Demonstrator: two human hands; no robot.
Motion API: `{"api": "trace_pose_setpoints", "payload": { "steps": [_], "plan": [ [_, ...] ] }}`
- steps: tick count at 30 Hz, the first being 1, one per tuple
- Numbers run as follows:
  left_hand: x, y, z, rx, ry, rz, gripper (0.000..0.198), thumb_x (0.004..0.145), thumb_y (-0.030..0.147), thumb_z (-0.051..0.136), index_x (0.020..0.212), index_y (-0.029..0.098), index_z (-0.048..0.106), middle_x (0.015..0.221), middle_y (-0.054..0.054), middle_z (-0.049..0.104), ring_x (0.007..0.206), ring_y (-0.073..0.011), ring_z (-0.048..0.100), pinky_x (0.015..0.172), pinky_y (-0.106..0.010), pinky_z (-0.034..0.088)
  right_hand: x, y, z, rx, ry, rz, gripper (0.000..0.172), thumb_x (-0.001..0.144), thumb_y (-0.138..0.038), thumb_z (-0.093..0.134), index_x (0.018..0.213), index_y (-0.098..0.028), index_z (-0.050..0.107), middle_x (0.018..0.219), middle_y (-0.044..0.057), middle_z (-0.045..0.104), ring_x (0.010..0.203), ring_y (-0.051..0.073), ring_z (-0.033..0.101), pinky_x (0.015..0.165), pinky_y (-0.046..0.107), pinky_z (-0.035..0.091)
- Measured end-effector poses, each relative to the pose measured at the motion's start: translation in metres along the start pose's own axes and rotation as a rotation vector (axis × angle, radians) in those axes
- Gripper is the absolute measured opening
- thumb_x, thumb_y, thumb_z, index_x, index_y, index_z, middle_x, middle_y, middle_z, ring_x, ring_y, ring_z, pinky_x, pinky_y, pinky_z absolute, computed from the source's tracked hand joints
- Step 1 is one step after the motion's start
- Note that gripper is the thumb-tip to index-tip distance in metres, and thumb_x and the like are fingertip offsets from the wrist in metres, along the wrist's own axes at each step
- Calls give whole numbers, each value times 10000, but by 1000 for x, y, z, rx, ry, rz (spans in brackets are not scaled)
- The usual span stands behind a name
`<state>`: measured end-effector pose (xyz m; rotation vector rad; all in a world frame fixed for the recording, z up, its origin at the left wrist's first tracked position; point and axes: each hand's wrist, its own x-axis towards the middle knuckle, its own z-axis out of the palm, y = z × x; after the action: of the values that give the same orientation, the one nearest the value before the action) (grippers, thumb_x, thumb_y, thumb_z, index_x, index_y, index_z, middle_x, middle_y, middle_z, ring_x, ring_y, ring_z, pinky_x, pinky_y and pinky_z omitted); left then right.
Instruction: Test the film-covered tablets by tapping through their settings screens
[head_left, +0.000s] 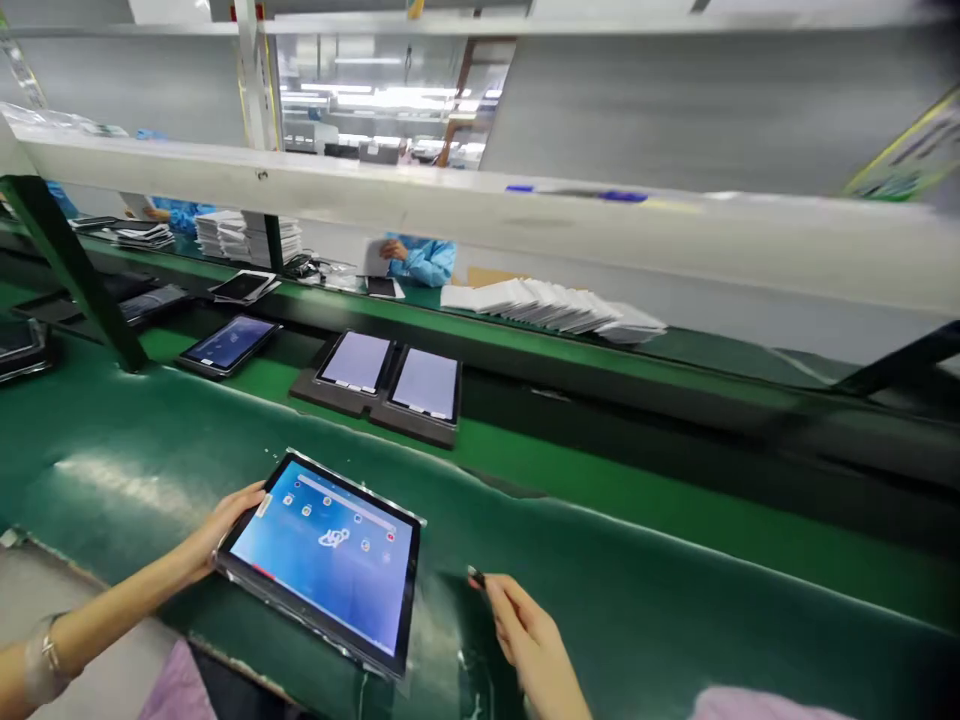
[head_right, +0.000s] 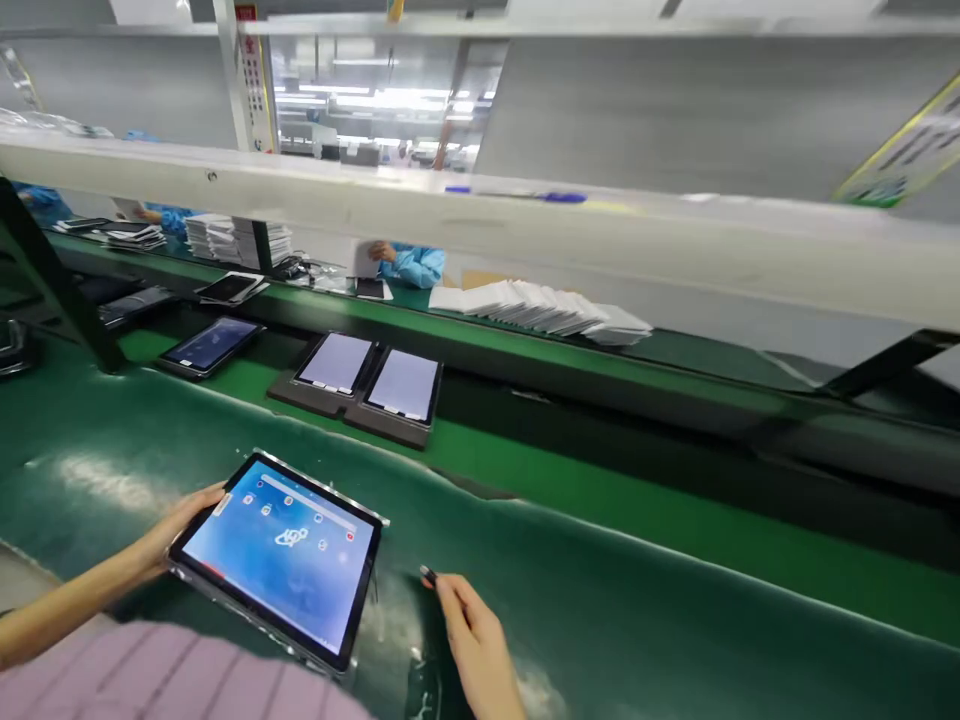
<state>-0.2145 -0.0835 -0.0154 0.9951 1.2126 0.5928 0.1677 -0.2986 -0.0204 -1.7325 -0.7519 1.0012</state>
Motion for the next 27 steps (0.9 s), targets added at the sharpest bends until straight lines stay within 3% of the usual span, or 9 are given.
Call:
{"api": "trace_pose_setpoints", "payload": {
  "steps": [2, 4, 6, 9, 11, 16, 18, 23, 27],
  "plan": [
    [-12, -13, -26, 105, 17, 58, 1034, 767, 751, 712, 1566, 145, 459, 1573, -150, 542, 1458, -397, 492, 1183, -445, 454, 14, -6, 37, -102, -174, -87, 615, 828, -781, 655, 941, -186, 764, 674, 8, 595, 611, 163, 527, 556, 277, 415],
    [-22, -21, -42, 260, 8, 238, 940, 883, 696, 646, 1645, 231, 350, 1720, -81, 319, 1587, -349, 290, 1300, -448, 277, 28, -9, 64, -152, -239, -187, 506, 892, -682, 641, 1008, -210, 781, 873, 53, 737, 803, 217, 651, 731, 310, 504],
    [-32, -24, -51, 435, -84, 388, 994, 913, 613, 679, 1701, 313, 152, 1776, -17, 89, 1639, -310, 90, 1335, -464, 128, 40, -4, 76, -170, -187, -263, 463, 910, -638, 635, 1045, -220, 784, 995, 70, 778, 915, 245, 688, 818, 324, 517],
    [-39, -26, -55, 633, -209, 335, 1273, 799, 478, 857, 1694, 378, -43, 1778, -1, -43, 1641, -322, 6, 1329, -518, 92, 50, 9, 73, -202, -141, -297, 439, 924, -617, 632, 1049, -229, 796, 1050, 79, 793, 952, 253, 708, 811, 319, 529],
    [-36, -28, -53, 620, -136, 305, 1261, 773, 431, 883, 1693, 365, 23, 1784, -30, 32, 1641, -314, 62, 1334, -498, 110, 50, 15, 66, -245, -218, -293, 400, 941, -585, 633, 1067, -249, 809, 1080, 69, 802, 960, 246, 718, 824, 316, 538],
    [-22, -39, -45, 311, 167, 340, 577, 1020, 532, 539, 1500, 224, 448, 1565, -125, 553, 1537, -289, 411, 1331, -474, 222, 42, 13, 61, -383, -299, -327, 339, 980, -526, 602, 1062, -274, 814, 904, 22, 797, 708, 192, 650, 669, 304, 499],
    [-24, -42, -40, 273, 198, 326, 547, 1035, 543, 523, 1484, 234, 474, 1561, -114, 561, 1527, -293, 427, 1333, -483, 218, 40, 10, 62, -395, -306, -334, 323, 990, -504, 592, 1053, -276, 812, 858, 8, 785, 676, 184, 629, 651, 303, 482],
    [-44, -41, -25, 265, 138, 332, 604, 1026, 545, 578, 1549, 303, 398, 1694, -63, 384, 1589, -275, 304, 1330, -445, 249, 37, 6, 59, -375, -346, -355, 299, 1010, -471, 589, 1058, -275, 810, 933, 8, 801, 745, 182, 685, 684, 287, 516],
    [-50, -34, -16, 351, 144, 292, 617, 1013, 528, 606, 1547, 346, 356, 1670, -44, 428, 1556, -262, 379, 1308, -455, 308, 37, 5, 62, -423, -341, -480, 285, 1036, -429, 582, 1082, -259, 806, 924, 23, 794, 756, 185, 719, 699, 277, 559]
  ]
}}
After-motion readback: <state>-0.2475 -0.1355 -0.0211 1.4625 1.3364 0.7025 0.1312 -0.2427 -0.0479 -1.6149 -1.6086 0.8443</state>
